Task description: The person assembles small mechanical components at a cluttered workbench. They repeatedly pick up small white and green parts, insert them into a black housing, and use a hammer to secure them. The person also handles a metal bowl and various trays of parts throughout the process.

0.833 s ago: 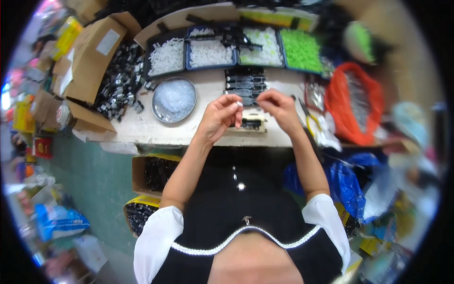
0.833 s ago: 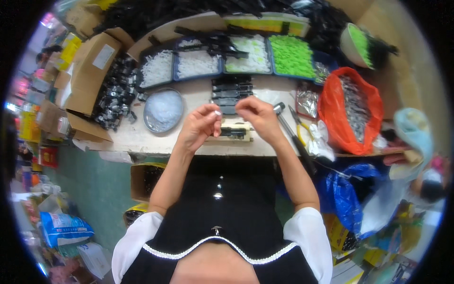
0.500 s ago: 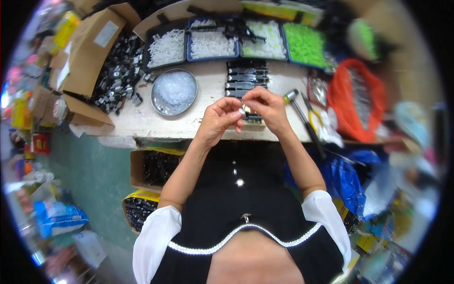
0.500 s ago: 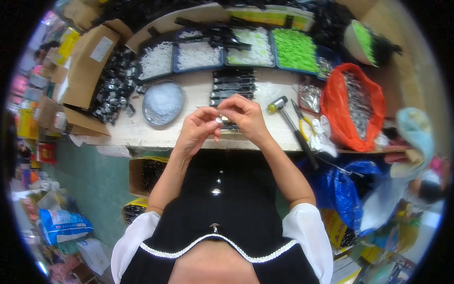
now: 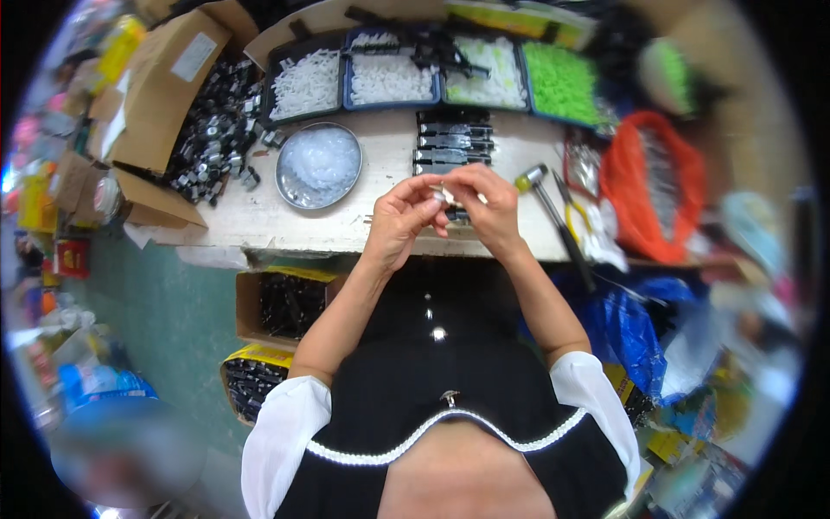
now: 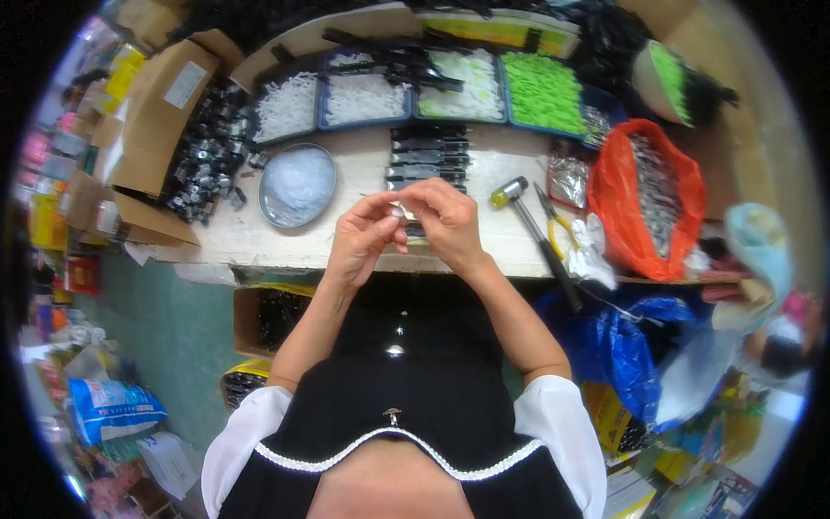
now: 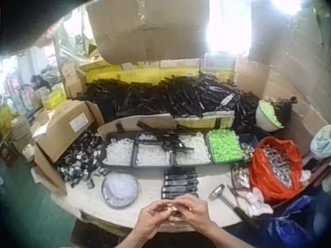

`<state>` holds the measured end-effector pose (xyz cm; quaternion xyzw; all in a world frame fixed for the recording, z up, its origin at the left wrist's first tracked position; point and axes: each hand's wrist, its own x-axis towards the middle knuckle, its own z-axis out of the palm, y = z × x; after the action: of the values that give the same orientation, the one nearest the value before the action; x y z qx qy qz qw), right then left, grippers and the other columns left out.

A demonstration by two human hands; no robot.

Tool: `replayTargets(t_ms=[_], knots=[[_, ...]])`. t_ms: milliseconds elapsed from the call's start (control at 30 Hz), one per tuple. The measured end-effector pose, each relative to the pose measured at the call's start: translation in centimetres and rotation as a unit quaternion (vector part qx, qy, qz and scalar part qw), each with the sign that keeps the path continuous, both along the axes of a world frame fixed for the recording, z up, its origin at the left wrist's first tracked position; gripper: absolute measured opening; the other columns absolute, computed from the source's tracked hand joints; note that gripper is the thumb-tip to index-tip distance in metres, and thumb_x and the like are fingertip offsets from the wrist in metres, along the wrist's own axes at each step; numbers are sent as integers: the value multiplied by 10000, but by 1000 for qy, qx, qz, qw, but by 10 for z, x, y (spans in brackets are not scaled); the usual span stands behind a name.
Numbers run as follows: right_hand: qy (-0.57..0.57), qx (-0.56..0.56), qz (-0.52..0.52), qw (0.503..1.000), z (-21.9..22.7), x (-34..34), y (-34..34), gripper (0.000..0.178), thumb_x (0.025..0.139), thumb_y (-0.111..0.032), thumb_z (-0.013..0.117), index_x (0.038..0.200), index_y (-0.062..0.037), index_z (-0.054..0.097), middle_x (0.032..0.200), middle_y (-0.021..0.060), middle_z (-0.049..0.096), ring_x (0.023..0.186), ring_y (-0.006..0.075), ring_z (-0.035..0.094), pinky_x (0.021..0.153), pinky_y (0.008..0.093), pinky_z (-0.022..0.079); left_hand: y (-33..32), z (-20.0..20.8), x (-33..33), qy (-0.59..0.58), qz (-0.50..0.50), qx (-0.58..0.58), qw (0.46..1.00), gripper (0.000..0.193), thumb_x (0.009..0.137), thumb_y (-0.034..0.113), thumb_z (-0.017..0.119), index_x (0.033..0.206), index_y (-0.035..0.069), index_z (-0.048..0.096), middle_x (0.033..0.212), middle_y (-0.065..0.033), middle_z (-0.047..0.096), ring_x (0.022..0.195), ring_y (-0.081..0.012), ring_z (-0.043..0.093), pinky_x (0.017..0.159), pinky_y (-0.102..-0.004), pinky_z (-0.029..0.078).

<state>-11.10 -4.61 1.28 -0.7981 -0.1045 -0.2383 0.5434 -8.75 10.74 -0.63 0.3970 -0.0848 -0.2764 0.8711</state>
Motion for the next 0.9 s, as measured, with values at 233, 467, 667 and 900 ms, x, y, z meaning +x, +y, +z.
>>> replayTargets(t_ms=[233, 467, 667, 900], knots=[[117, 118, 40, 985, 1, -10, -4, 83, 782, 13, 616, 863, 15, 637, 819, 70, 619, 740, 127, 591, 644, 240, 476, 0, -5, -4, 7, 37, -4, 999, 233, 863, 41, 571, 1089, -17, 569, 854, -83, 608, 708, -125, 592, 587, -270, 535], [251, 143, 85, 953, -5, -17, 3, 109, 847, -14, 566, 943, 20, 606, 777, 50, 619, 664, 96, 583, 577, 210, 484, 1, -5, -7, 2, 52, 0, 999, 249, 872, 75, 576, 1103, -17, 572, 818, -91, 610, 654, -132, 572, 539, -272, 510], [260, 97, 123, 953, 1, -18, -1, 109, 848, -8, 521, 918, 25, 597, 757, 64, 608, 632, 106, 580, 555, 231, 479, 2, -3, -8, 3, 70, 2, 998, 262, 870, 75, 578, 1108, -36, 573, 800, -91, 613, 627, -135, 572, 518, -277, 510], [84, 23, 74, 993, 11, -7, -5, 75, 801, 15, 566, 859, 23, 612, 786, 71, 576, 678, 129, 550, 594, 243, 442, 2, -3, -12, -9, 79, 40, 996, 214, 857, 63, 596, 1041, -46, 604, 785, -95, 615, 583, -122, 577, 495, -257, 513]])
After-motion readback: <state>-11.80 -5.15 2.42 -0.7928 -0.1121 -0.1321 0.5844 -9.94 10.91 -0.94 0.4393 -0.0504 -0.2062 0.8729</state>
